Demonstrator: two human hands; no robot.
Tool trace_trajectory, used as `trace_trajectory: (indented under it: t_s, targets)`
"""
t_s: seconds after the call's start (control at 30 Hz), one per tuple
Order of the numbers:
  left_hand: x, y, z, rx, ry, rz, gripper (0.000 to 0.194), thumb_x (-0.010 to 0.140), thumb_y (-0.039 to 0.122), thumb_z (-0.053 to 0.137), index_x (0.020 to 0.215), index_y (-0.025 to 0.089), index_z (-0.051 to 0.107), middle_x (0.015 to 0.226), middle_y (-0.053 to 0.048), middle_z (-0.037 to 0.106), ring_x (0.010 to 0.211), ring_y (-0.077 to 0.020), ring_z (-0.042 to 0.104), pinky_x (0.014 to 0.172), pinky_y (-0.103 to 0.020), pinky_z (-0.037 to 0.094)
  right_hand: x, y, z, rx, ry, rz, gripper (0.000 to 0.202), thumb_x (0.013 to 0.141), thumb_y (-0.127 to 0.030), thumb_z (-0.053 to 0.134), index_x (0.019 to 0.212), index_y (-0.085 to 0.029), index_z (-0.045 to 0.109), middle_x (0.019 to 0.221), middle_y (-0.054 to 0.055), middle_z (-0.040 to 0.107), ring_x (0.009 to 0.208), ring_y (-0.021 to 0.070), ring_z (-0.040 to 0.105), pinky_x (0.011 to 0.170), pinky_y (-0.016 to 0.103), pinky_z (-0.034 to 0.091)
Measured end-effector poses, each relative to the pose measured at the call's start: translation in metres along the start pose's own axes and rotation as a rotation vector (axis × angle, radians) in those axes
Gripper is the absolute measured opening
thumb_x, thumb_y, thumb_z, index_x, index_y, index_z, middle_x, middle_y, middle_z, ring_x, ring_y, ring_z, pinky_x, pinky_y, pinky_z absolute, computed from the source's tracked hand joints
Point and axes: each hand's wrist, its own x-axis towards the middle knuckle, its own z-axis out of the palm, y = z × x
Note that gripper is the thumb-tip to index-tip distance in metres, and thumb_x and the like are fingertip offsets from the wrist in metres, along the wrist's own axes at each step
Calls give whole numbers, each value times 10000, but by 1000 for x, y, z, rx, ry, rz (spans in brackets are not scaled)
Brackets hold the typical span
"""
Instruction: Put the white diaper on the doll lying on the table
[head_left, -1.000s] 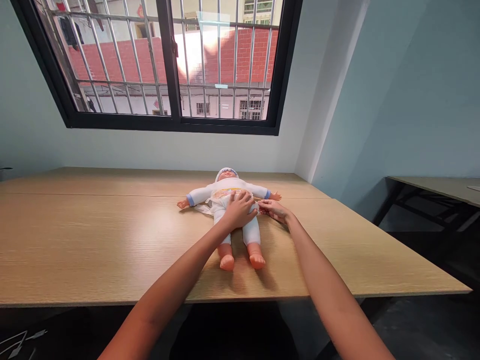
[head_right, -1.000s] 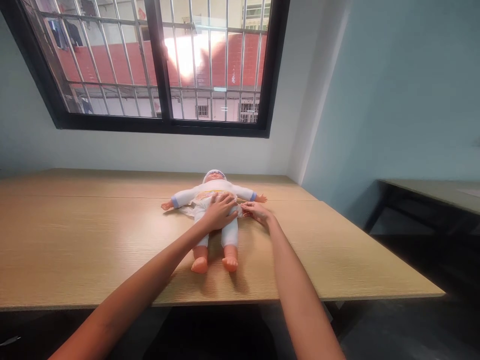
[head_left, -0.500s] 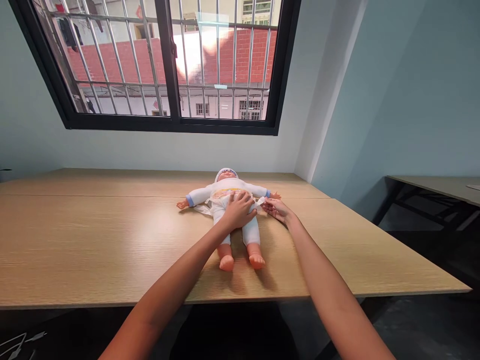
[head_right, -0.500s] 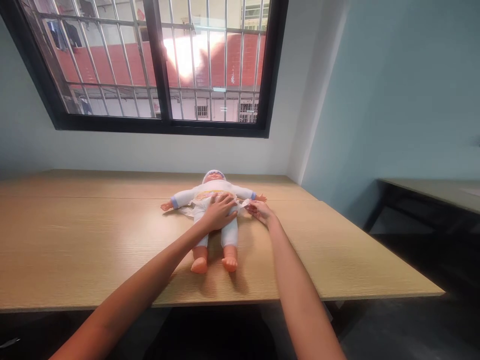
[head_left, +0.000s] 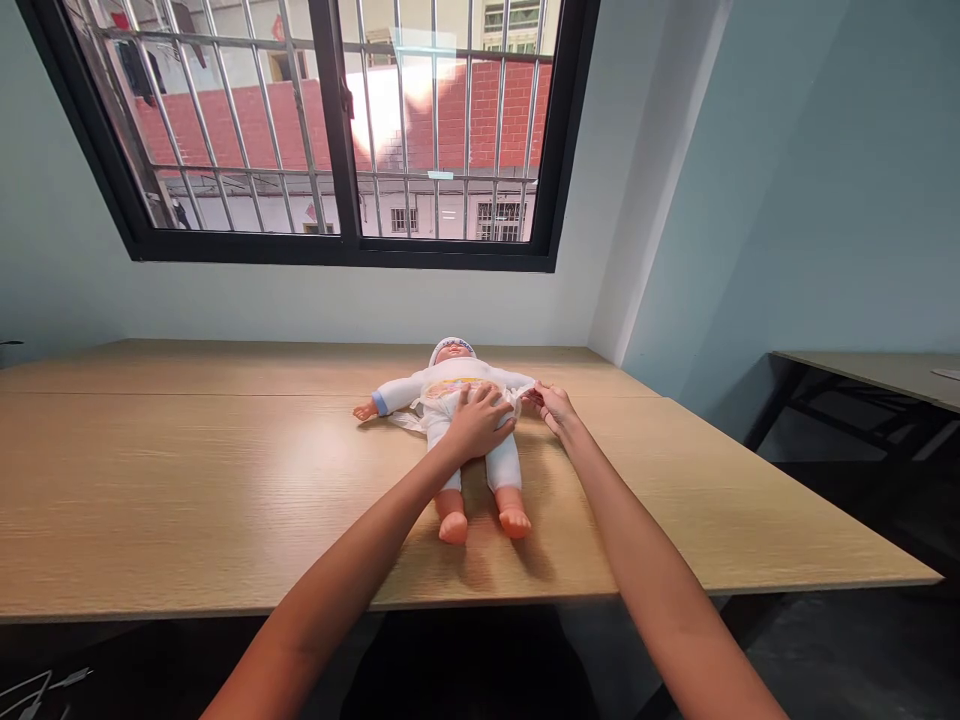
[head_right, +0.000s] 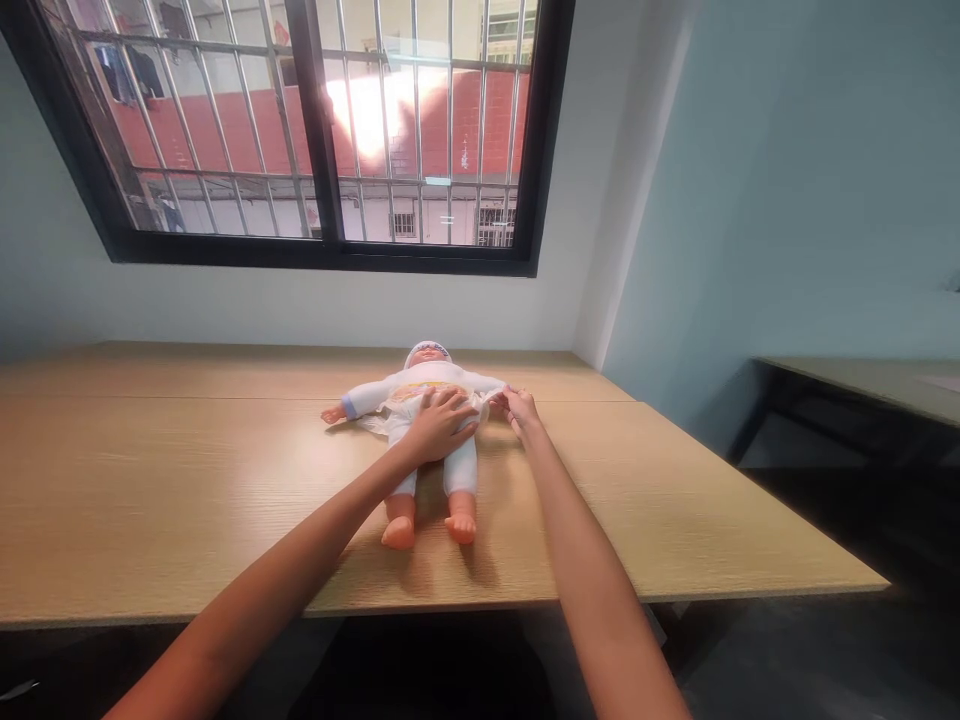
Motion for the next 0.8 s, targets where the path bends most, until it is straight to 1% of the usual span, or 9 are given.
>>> trace_trajectory:
  t_s: [0.1,0.17,0.27,0.33,0.43,0.53,0.6,0.67,0.8]
  targets:
    - [0,0,0,0,-10,-10,259,974,372,422,1074,279,642,1262,-63,581,1338,-259,400,1157,-619,189,-2,-6,9,-5,33,-44,280,825,-441,700,789,-235,515,734,37,616,703,182,626,718,343,583]
    - [1,1,0,1,-16,-7,262,972,368,427,1075,267,646,1261,-71,583,1341,-266,398,1157,-629,184,-5,-11,16,-39,29,-100,336,799,-506,714,820,-242,506,747,27,617,699,183,626,710,348,582]
    - [0,1,0,6,-14,6,273,973,362,425,1079,251,651,1267,-84,584,1339,-277,399,1152,-646,183,-11,-18,27,-153,-30,-232,442,744,-615,713,848,-246,495,760,19,619,708,183,624,701,349,570]
    - [0,1,1,14,-11,14,277,972,363,422,1065,244,654,1273,-87,584,1336,-281,402,1148,-649,192,-15,-22,33,-240,-91,-304,472,732,-657,687,851,-245,490,763,22,621,725,187,620,691,345,552]
    - [0,1,2,23,-15,17,279,969,368,421,1048,243,658,1283,-85,584,1340,-291,399,1144,-647,212,-20,-25,40,-382,-162,-387,426,760,-635,650,835,-244,498,746,20,609,727,191,601,676,335,513]
    - [0,2,1,27,-15,17,305,974,365,398,1123,253,639,1323,-85,569,1346,-298,395,1137,-650,227,-24,-27,44,-482,-198,-439,355,794,-579,623,830,-242,517,746,20,598,711,189,584,670,330,486]
    - [0,3,-1,28,0,22,329,975,352,381,1173,246,622,1355,-92,555,1339,-302,405,1137,-645,237,-27,-27,46,-496,-211,-444,336,800,-563,616,826,-242,522,761,25,605,716,193,588,663,325,480]
    - [1,5,-3,27,16,40,339,969,326,377,1171,225,629,1347,-110,567,1319,-308,431,1151,-607,254,-29,-28,48,-494,-210,-438,329,795,-555,624,823,-242,528,764,29,615,721,198,597,662,324,480]
    - [4,6,-6,-1,12,110,321,942,260,387,1059,224,683,1226,-126,647,1273,-315,488,1176,-494,302,-30,-29,48,-480,-189,-421,317,765,-534,657,800,-234,561,768,40,648,744,212,623,714,340,497]
